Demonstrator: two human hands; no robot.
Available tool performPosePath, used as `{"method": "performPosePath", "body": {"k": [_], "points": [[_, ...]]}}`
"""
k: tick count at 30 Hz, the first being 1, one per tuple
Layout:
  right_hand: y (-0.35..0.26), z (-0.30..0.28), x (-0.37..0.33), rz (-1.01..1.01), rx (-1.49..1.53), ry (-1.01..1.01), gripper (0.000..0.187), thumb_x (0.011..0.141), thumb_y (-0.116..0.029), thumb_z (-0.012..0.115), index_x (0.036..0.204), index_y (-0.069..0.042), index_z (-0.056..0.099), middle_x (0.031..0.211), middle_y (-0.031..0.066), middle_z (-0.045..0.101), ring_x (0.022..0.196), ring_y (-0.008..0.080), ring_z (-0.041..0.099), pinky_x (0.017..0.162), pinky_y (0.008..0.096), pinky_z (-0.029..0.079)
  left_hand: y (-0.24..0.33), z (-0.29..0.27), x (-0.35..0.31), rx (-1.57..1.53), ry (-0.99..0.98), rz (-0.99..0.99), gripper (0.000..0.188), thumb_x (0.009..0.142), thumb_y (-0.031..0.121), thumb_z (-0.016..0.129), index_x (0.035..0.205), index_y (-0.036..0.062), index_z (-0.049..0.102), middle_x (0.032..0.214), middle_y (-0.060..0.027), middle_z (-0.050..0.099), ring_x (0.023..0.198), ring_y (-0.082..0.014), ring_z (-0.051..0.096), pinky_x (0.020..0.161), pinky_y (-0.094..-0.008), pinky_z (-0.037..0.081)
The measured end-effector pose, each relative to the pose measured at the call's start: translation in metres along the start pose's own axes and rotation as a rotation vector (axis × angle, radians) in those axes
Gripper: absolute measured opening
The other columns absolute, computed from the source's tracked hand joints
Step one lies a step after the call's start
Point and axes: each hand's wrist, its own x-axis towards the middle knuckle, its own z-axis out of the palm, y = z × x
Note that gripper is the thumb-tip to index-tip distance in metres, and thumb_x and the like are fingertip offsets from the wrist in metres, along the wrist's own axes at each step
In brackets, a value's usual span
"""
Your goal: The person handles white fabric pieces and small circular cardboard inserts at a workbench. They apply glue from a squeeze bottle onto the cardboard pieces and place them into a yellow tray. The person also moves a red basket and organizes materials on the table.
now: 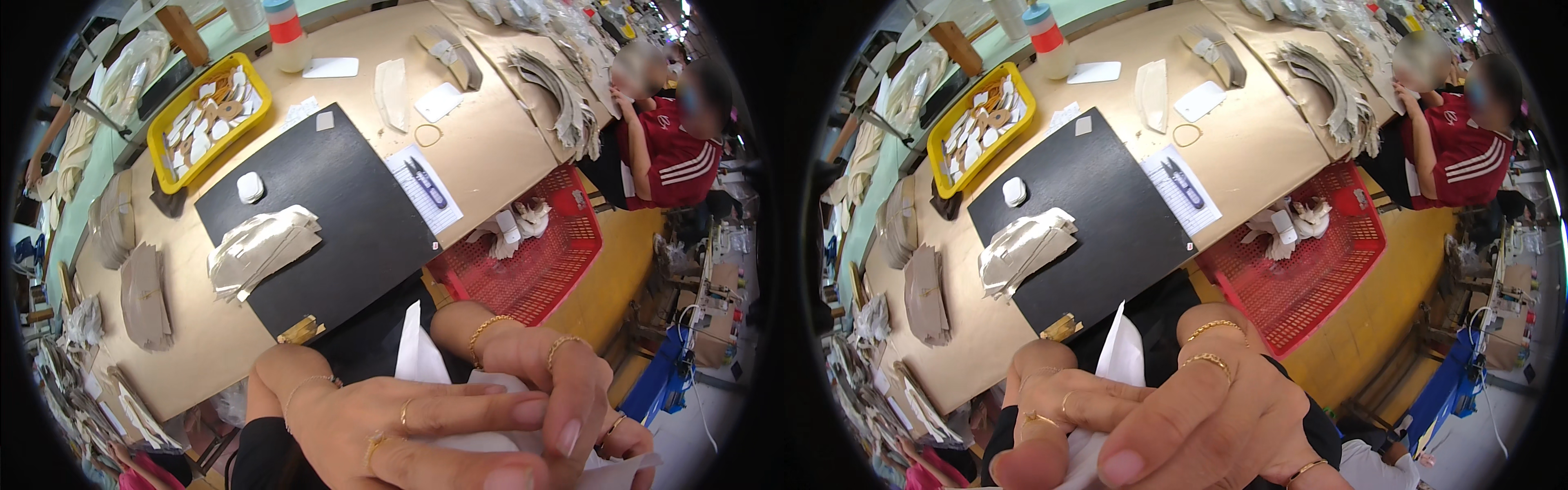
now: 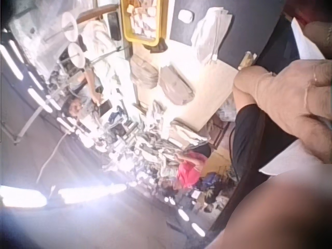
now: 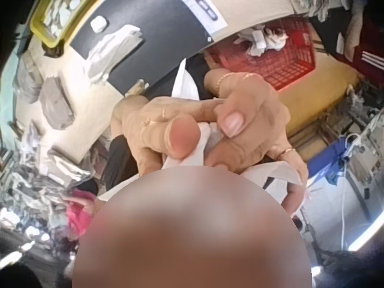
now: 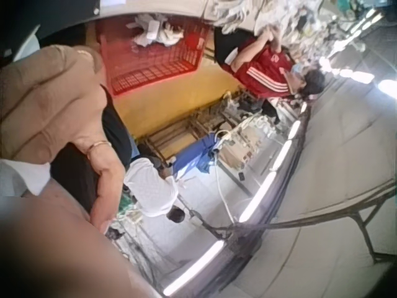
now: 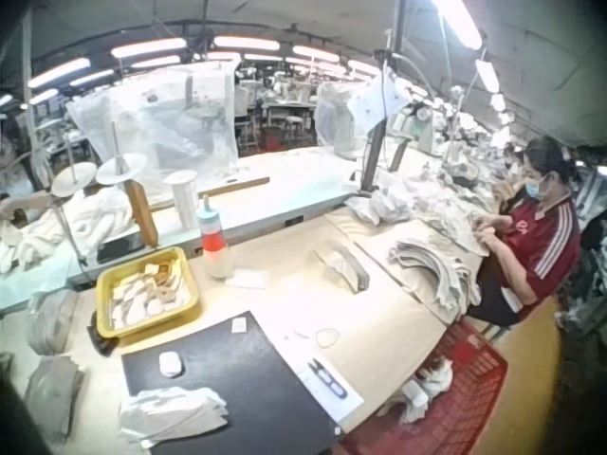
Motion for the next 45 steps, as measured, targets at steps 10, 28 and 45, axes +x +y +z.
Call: {"method": "performPosePath", "body": {"k": [10,28,45], "points": [[0.096,0.030,0.038,-0.653,0.492,-0.311,0.031,0.090,-0.028,0.053,0.116,-0.013,0.048,0.111,0.0085,0.057,0.104,0.0167,0.055,0.090,0.0292,0.037,-0.019,0.031,0.063,0.492,0.735,1.051,0.085,0.069,0.028,0.081,0.126,-0.0092,0.029,0.125,-0.0181,0.042,0.095,-0.0221,0.056,0.066,-0.0495,0.056],[0.101,0.084,0.054,-0.823,0.966,-0.618,0.036,0.089,-0.029,0.051,0.121,-0.015,0.043,0.119,0.0137,0.054,0.110,0.0219,0.053,0.094,0.0352,0.035,0.059,0.023,-0.027,1.946,0.820,0.353,0.061,0.082,0.008,0.055,0.135,0.0028,0.024,0.138,-0.0137,0.028,0.128,-0.0248,0.027,0.104,-0.0358,0.021],[0.122,0.058,0.054,-0.724,0.025,-0.322,0.038,0.088,-0.009,0.049,0.122,0.008,0.047,0.113,0.0160,0.047,0.104,0.0260,0.051,0.092,0.0369,0.039,0.069,0.035,-0.058,1.649,1.189,0.469,0.051,0.092,0.024,0.053,0.133,-0.0006,0.036,0.125,-0.0140,0.049,0.116,-0.0216,0.047,0.098,-0.0325,0.036]]}}
